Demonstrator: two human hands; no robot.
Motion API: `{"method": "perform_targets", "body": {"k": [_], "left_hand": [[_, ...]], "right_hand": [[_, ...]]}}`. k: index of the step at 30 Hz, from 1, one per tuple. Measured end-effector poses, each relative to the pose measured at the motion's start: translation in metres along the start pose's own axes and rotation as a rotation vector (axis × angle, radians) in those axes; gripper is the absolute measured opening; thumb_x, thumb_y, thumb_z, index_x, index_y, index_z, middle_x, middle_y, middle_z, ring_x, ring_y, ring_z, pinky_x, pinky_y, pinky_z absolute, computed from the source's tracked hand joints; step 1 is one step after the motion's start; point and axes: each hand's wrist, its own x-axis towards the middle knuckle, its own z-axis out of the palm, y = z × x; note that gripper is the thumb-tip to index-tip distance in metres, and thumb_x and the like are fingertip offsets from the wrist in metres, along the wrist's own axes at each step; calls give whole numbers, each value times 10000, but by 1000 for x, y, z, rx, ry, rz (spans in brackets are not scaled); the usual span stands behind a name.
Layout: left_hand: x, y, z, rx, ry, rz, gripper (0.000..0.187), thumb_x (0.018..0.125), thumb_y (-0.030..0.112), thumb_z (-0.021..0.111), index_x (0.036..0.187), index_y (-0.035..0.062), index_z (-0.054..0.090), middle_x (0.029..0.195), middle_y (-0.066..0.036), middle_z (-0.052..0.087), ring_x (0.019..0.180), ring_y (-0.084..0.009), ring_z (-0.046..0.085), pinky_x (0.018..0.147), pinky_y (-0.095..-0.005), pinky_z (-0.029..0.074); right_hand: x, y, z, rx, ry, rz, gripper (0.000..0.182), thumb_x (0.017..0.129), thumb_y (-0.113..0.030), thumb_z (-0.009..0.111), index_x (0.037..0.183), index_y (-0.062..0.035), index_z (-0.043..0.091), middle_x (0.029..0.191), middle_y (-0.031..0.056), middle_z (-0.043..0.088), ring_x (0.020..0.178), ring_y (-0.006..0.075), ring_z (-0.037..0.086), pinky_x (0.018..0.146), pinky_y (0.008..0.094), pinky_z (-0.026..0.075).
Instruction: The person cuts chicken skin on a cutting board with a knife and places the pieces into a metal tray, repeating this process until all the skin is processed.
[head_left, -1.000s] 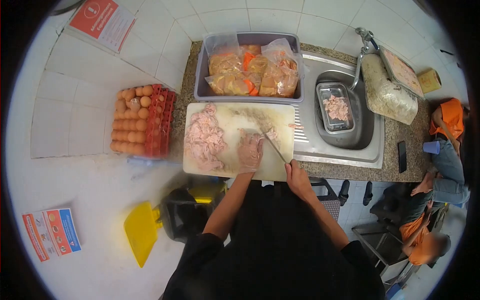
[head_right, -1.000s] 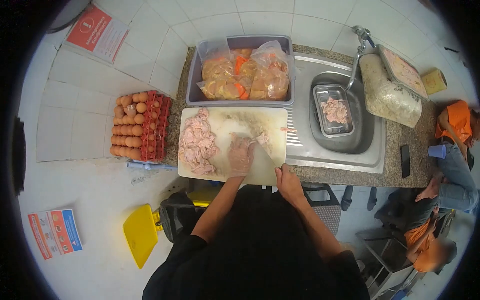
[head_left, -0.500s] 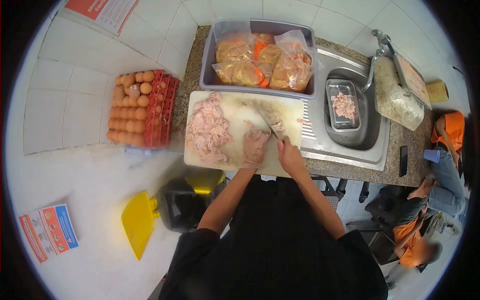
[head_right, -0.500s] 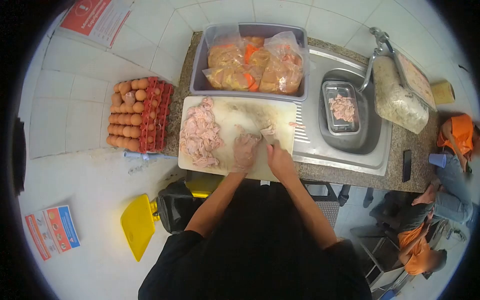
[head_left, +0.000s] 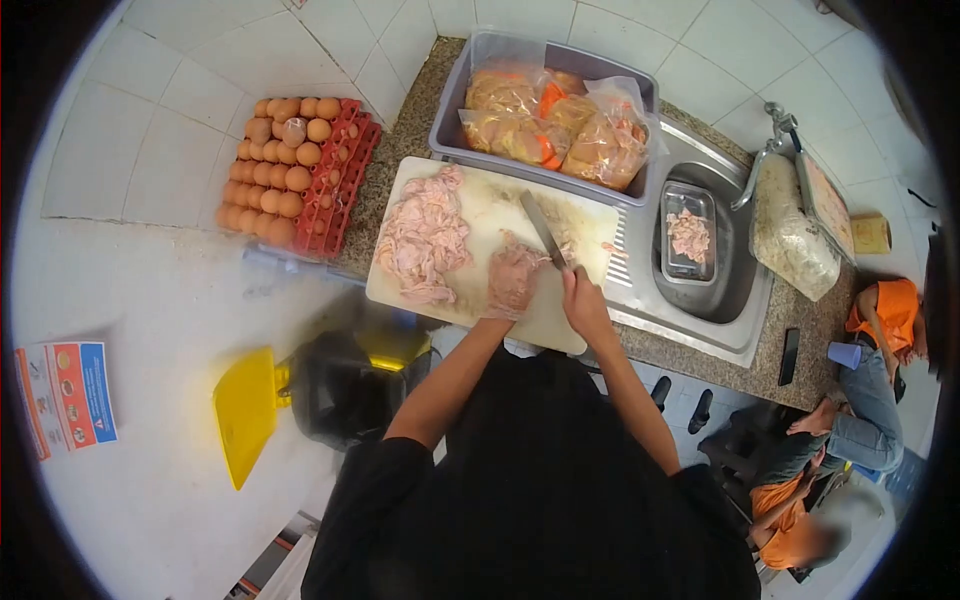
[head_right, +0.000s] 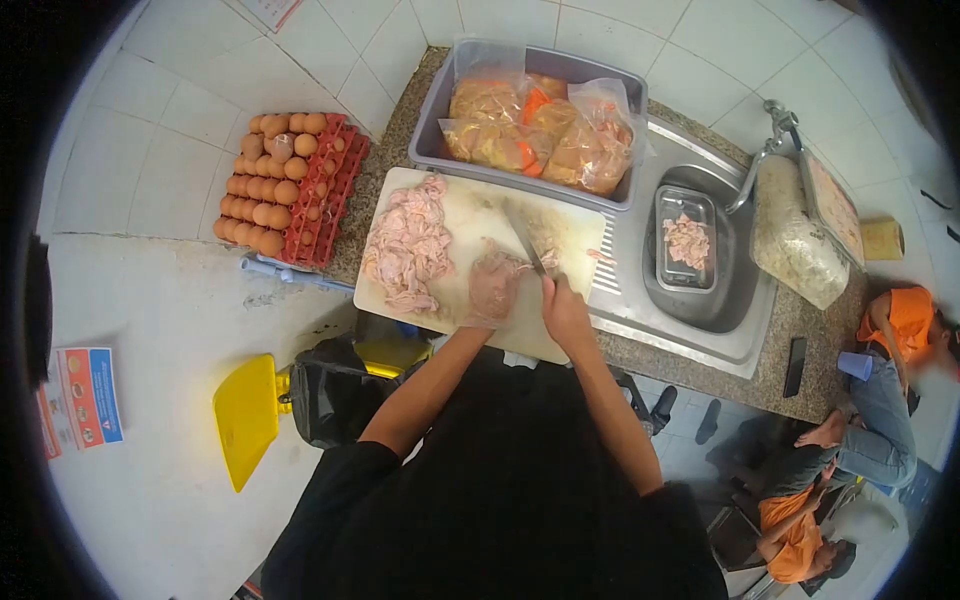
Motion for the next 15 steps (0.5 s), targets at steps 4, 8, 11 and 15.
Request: {"method": "perform_targets", "body": {"k": [4,8,11,15], "left_hand": [[0,4,-28,-166,133,-45,103,886,151,703,924,55,707,971,-122,649,909,-338,609,815,-473,483],[-24,-9,-27,-152,27,-76,126,850,57,696,970,59,736,934,-109,669,864,-330,618,788,-439,502],[-27,-16,-20,16,32,13,190,807,46,687,992,60,732,935,-96,653,868,-297,604,779,-412,515],[-22,-22,-23,125,34,160,240,758,45,682,991,70,733,966,-78,651,928,-273,602,780,-378,530]], "right_hand": [[-10,-5,-15,28,9,-6,340,1078,-328,464,1014,-3,542,788,361,633,782,566,620,661,652,460],[-79,9,-18,-17,-78,51,348,1078,-336,466,1001,-5,542,785,355,636,778,564,623,650,648,461],[-60,7,-30,-90,-10,101,344,1080,-332,463,995,-7,537,784,348,638,765,564,619,642,649,453],[-57,-6,-37,-31,7,85,326,1078,-313,467,985,-6,526,784,344,636,748,562,615,640,650,449]]}}
